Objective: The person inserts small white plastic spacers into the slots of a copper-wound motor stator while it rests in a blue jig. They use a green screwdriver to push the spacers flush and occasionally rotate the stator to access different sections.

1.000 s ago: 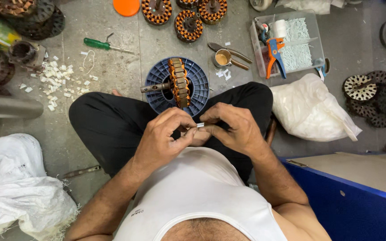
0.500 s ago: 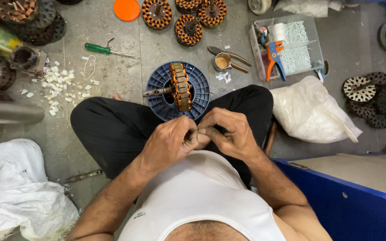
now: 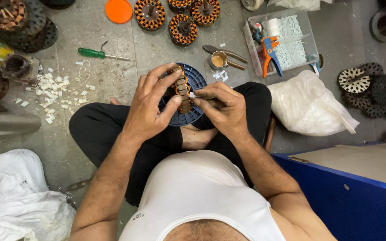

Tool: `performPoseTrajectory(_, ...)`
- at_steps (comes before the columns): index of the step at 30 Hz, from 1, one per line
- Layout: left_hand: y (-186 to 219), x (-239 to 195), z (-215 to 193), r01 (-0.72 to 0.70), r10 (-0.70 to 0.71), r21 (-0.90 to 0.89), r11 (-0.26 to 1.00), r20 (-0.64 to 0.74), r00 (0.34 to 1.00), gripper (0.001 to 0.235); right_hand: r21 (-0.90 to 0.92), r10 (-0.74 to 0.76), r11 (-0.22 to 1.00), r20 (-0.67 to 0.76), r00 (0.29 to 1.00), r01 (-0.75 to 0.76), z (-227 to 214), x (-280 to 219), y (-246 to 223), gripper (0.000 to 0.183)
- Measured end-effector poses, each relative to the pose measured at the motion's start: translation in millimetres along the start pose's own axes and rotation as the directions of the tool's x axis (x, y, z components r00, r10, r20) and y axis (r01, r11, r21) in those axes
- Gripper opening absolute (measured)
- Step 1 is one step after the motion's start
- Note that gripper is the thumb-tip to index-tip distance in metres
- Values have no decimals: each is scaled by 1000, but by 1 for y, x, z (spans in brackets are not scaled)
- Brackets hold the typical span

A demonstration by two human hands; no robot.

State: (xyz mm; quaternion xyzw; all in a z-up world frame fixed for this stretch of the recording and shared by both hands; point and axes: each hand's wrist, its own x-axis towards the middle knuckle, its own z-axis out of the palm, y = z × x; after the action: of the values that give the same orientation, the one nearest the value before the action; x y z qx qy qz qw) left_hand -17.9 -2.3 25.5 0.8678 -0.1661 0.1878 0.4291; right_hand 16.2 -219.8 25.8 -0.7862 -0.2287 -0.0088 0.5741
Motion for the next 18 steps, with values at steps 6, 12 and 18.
performPoseTrajectory(6,-6,0,-3,96,-89,-85,992,80,993,50,-79,-53,996,-46,997,50,8,-3,1,19)
performPoseTrajectory(12,-8,-2,-3,181,-170,-95,979,112,979,50,-117,-124,987,-107,986,112,15,-7,5,19)
performPoseTrajectory(18,-11,-4,1,218,-204,-118,969,117,972,49,-151,-222,966,-84,971,208,16,-4,11,20)
